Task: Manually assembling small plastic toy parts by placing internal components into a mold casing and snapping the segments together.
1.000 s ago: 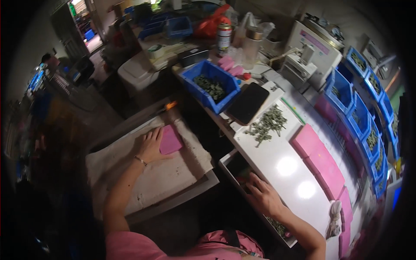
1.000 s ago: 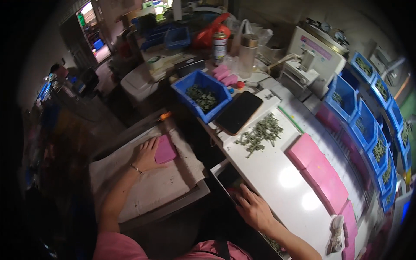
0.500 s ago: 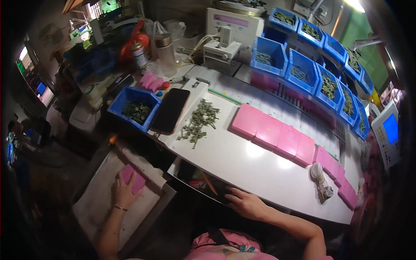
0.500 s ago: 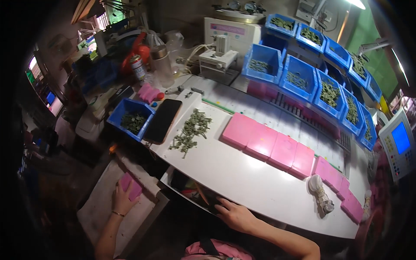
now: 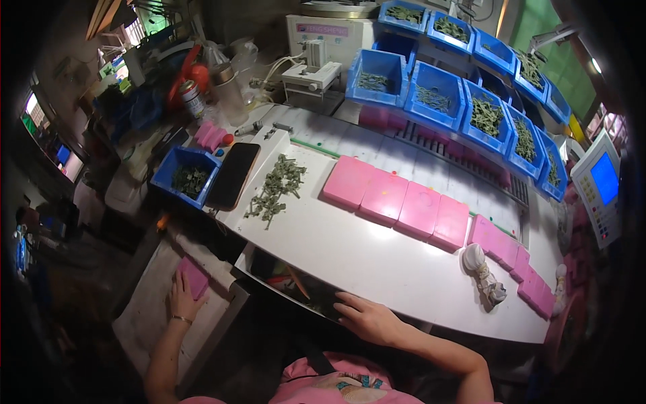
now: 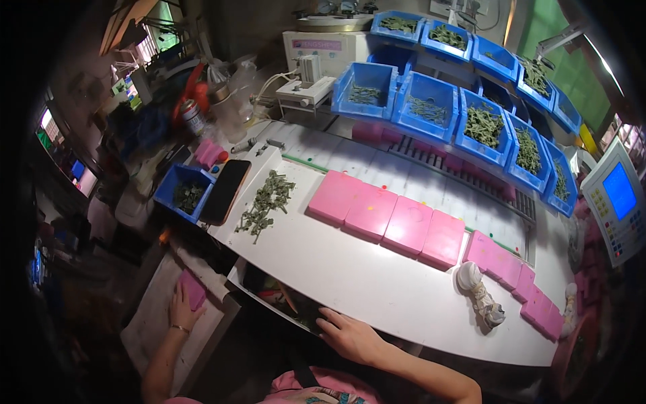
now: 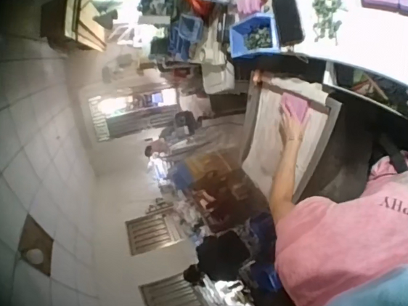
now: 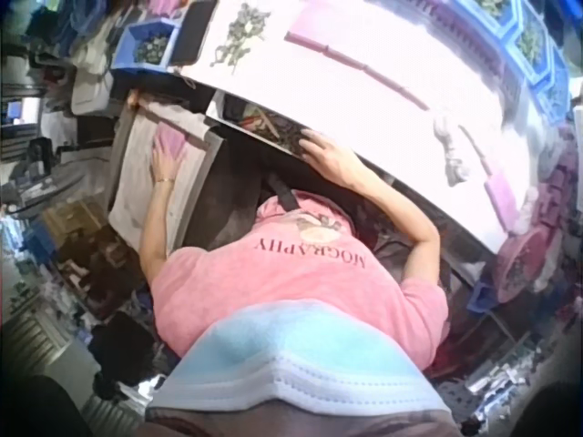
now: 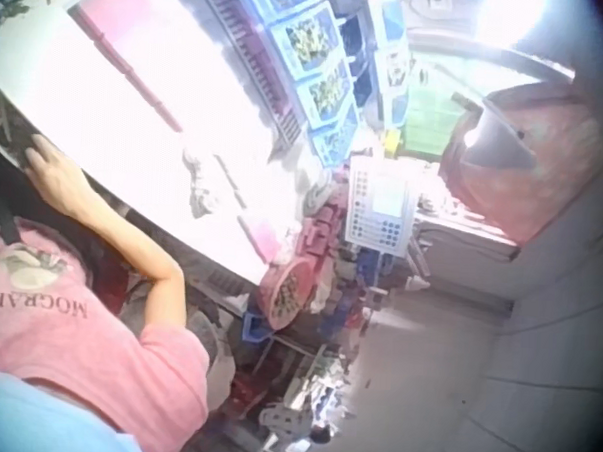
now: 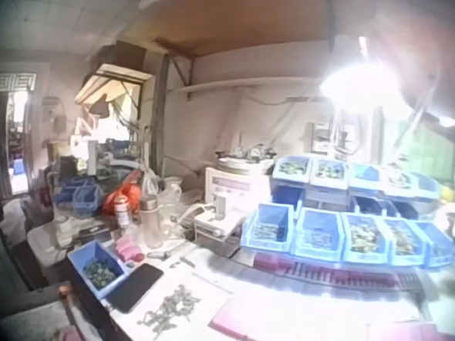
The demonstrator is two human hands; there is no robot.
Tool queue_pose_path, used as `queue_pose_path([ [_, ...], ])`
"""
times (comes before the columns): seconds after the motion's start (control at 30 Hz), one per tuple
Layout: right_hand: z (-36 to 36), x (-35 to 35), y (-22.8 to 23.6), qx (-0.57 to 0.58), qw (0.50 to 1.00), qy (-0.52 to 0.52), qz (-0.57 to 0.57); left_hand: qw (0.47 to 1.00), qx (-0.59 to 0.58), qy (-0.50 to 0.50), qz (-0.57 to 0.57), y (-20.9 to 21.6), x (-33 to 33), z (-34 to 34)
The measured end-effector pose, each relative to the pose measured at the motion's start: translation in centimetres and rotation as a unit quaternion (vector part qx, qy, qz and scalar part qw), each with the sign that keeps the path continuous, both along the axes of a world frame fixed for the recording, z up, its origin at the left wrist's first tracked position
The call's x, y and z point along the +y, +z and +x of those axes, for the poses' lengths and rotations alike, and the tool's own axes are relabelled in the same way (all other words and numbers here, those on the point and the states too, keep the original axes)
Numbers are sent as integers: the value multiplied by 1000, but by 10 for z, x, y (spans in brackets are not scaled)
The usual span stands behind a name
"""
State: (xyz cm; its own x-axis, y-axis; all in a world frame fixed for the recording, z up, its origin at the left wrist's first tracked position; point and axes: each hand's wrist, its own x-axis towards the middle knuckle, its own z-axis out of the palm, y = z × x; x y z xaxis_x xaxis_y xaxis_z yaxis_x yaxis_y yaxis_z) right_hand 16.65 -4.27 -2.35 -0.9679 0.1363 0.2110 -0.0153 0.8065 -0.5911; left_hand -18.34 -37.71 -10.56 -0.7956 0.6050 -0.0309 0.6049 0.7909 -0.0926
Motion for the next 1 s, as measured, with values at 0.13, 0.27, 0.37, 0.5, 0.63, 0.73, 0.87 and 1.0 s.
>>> queue_pose_path([
  [0.13,21,6,12,-15,999,-33,-25,997,-2,-43,64,32,0,20],
  [0.27,27,13,8,9,999,-30,-32,948,32,-241,206,123,109,69],
  [0.37,29,16,10,-2,999,-41,-27,868,25,-427,253,153,216,91],
  [0.5,36,15,19,7,998,-60,1,788,10,-581,204,159,322,99],
  [0.63,66,18,24,-9,992,-117,-39,730,-20,-670,135,136,363,109],
  [0.73,92,19,17,-23,983,-160,-81,770,-66,-623,119,133,358,134],
  [0.87,115,28,17,-15,978,-185,-96,820,-156,-512,201,103,344,132],
  [1.0,132,58,29,42,970,-225,-83,830,-161,-504,176,97,344,138],
])
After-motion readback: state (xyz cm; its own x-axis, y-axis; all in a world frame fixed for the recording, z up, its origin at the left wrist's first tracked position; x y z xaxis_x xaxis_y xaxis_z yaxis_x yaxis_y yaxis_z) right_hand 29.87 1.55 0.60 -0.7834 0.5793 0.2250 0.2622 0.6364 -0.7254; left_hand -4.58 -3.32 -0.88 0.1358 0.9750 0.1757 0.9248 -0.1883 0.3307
